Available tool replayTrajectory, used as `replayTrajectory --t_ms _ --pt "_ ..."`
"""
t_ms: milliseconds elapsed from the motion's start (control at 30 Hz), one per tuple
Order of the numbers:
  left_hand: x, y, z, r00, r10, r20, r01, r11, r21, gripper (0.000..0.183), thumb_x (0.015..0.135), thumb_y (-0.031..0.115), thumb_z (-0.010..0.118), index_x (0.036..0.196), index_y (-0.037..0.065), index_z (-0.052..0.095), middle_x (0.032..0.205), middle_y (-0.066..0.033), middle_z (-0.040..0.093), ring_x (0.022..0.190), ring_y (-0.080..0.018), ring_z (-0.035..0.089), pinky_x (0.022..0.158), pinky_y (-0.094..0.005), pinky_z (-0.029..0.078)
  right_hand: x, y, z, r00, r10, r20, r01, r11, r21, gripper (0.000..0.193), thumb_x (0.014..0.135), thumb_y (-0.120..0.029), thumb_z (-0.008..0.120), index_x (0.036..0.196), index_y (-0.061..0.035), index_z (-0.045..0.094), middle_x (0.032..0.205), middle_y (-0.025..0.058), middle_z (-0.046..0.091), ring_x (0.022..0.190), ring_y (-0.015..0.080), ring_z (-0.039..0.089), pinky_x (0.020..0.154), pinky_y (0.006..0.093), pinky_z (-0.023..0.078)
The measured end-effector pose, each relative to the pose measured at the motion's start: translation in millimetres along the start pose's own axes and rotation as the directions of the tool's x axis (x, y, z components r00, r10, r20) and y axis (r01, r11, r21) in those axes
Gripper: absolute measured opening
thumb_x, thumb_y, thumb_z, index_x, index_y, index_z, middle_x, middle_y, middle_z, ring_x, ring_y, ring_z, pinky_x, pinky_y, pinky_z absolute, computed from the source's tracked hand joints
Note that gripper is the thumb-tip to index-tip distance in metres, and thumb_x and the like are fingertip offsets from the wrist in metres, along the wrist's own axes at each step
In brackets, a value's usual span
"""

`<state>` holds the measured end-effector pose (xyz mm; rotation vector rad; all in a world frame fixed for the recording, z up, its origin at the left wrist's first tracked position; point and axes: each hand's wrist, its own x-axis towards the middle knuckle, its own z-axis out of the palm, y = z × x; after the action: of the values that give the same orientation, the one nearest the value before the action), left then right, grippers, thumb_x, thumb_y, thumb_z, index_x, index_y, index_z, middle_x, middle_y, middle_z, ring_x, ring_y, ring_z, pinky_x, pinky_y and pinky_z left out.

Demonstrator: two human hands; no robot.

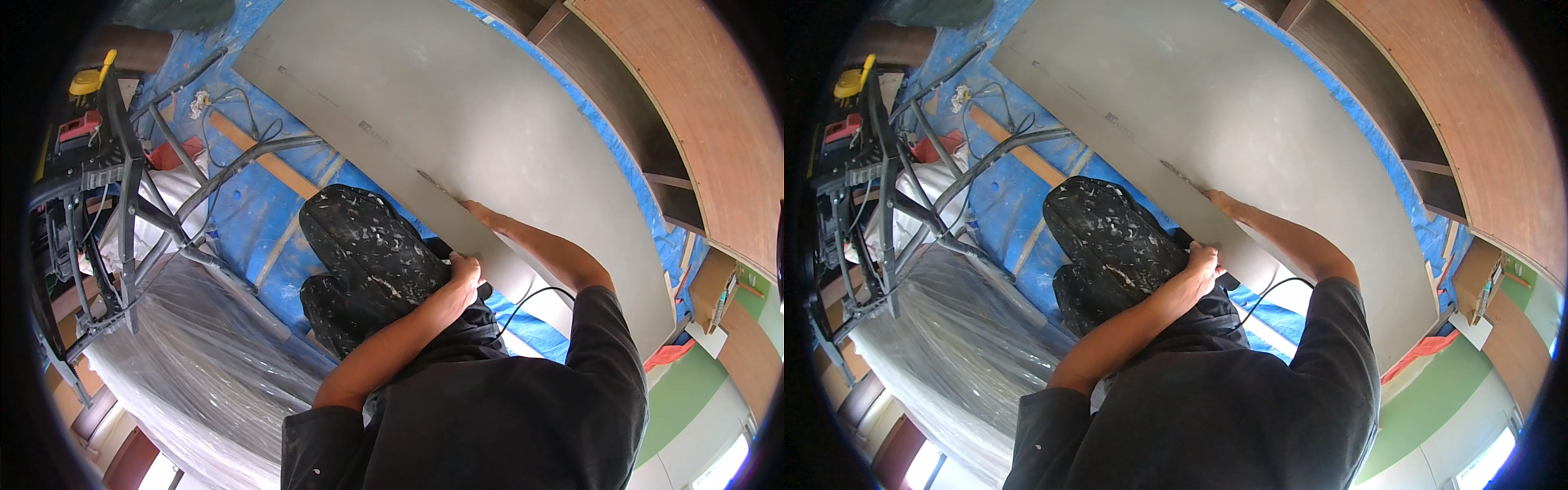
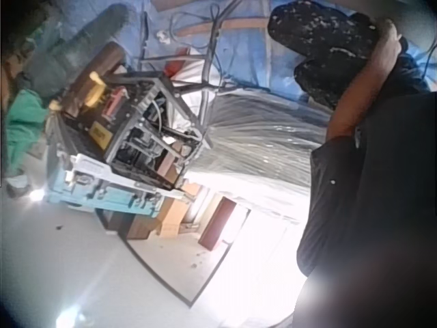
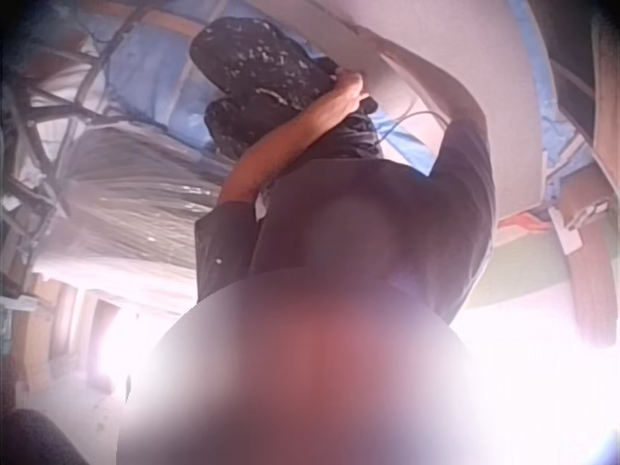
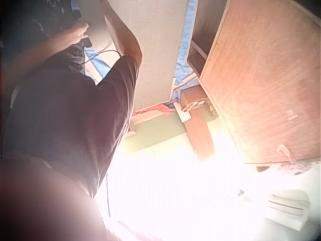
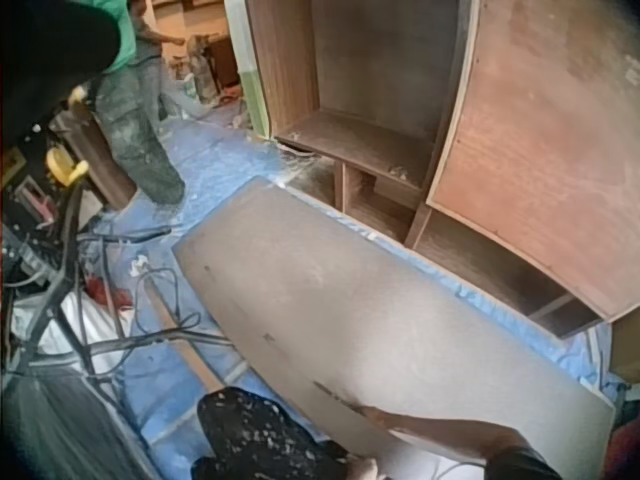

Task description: The person kneels on a blue floor covering and uses tin snips to cut a large sheet of drywall. They repeatedly score and snap the material along a straight line, separating a strip from the main sheet.

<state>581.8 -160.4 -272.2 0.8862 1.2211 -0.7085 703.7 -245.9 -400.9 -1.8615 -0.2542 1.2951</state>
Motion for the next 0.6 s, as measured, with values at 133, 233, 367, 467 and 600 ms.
replayTrajectory --t_ms 133,233,367,467,600 --pt "-2.3 3.1 1.8 1.0 -0.018 -0.015 0.018 1.0 -0.003 0.045 0.093 -0.001 0.042 0.133 0.019 0.032 0.131 -0.008 0.048 0.108 -0.0231 0.057 0.088 -0.0516 0.053 -0.7 -5.2 -0.2 1.0 0.022 -0.003 -0.022 0.999 -0.032 0.042 0.084 -0.038 0.073 0.104 -0.0015 0.074 0.094 0.0158 0.075 0.089 0.0224 0.072 0.078 0.0376 0.056" --pt "-3.2 3.9 2.6 0.999 -0.029 -0.028 0.029 1.0 -0.01 0.044 0.093 0.0 0.041 0.133 0.018 0.032 0.132 -0.0083 0.047 0.109 -0.0232 0.056 0.088 -0.0516 0.053 -0.3 -6.7 0.0 0.999 0.044 -0.01 -0.044 0.997 -0.064 0.041 0.084 -0.038 0.072 0.104 -0.0017 0.074 0.094 0.0157 0.075 0.089 0.0224 0.072 0.079 0.0375 0.056" --pt "-1.3 2.1 2.3 1.0 -0.02 -0.024 0.019 1.0 -0.017 0.043 0.094 0.002 0.042 0.132 0.019 0.032 0.13 -0.0078 0.048 0.108 -0.0233 0.056 0.088 -0.052 0.052 1.2 -5.0 -2.2 0.996 0.081 -0.035 -0.085 0.989 -0.119 0.041 0.084 -0.038 0.072 0.104 -0.0019 0.074 0.094 0.0156 0.075 0.089 0.0224 0.072 0.079 0.0375 0.056" --pt "2.6 0.4 0.9 1.0 -0.014 -0.013 0.014 1.0 -0.018 0.042 0.094 0.003 0.042 0.131 0.021 0.033 0.13 -0.0069 0.048 0.107 -0.0233 0.056 0.088 -0.0526 0.051 4.3 -2.0 -3.3 0.993 0.109 -0.052 -0.115 0.985 -0.126 0.041 0.085 -0.038 0.072 0.103 -0.002 0.074 0.094 0.0154 0.075 0.089 0.0224 0.072 0.079 0.0374 0.056" --pt "6.8 -3.2 0.0 1.0 -0.02 -0.023 0.019 0.999 -0.029 0.042 0.094 0.003 0.043 0.13 0.022 0.033 0.128 -0.0063 0.049 0.107 -0.023 0.056 0.087 -0.0516 0.051 8.1 -0.7 -1.5 0.998 0.052 -0.031 -0.054 0.997 -0.052 0.045 0.083 -0.041 0.073 0.104 -0.0022 0.073 0.095 0.0158 0.075 0.089 0.0244 0.072 0.079 0.0387 0.056"
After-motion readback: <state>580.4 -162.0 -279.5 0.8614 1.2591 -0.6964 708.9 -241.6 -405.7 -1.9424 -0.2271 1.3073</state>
